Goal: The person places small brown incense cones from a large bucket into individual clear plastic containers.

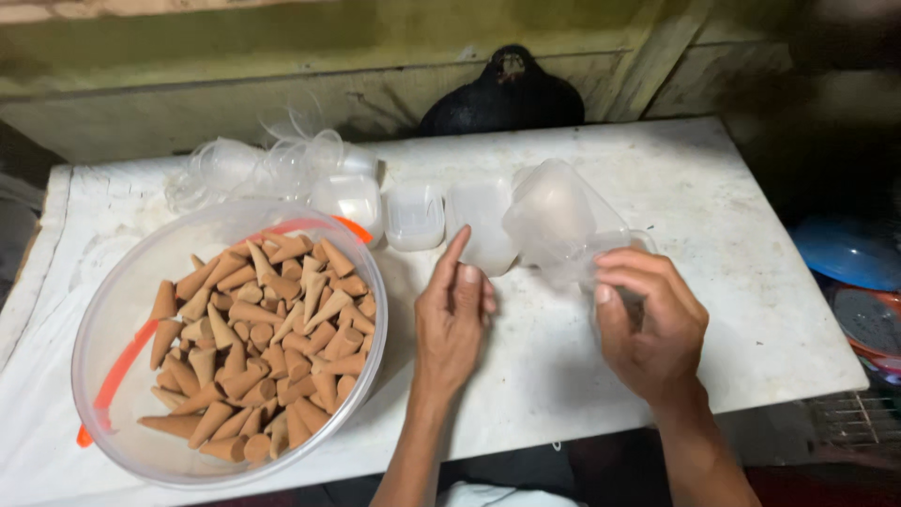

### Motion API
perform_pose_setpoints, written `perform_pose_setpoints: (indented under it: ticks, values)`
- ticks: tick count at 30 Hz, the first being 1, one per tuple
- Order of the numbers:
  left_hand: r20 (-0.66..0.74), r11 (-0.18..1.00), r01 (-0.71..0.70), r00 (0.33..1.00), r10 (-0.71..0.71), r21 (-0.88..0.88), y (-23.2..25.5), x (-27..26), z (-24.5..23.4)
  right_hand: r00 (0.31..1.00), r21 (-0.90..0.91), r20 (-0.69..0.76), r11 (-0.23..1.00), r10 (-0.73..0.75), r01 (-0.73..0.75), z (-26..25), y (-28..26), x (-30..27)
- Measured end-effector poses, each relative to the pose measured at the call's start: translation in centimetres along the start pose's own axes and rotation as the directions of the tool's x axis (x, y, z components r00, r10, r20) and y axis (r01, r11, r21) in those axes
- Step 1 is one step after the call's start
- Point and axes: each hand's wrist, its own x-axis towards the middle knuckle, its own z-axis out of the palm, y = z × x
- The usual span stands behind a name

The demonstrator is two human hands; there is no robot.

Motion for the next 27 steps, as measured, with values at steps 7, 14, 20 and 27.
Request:
perform_pose_setpoints:
  ticks: [7,14,20,27]
  values:
    - [0.01,0.973,-0.059,0.998,0.058,0.222,-2.4,-2.4,-4.2,0.976,0.129,0.156,0.983,-0.151,0.132,3.2,-0.4,-5.1]
    - [-0.151,0.996,-0.01,0.988,0.023,0.085,-2.3,-5.0,-2.6,0.986,0.097,0.114,0.989,-0.123,0.112,3.3,-0.1,-5.9]
    - [-0.15,0.997,-0.063,0.986,0.068,0.04,-2.4,-5.5,-2.0,0.989,0.058,0.078,0.991,-0.124,0.12,3.1,-0.1,-5.6]
    - [-0.182,0.998,-0.064,0.981,0.068,0.029,-2.5,-5.3,-2.1,0.999,0.131,0.007,0.991,0.041,-0.041,2.7,-0.2,-6.4]
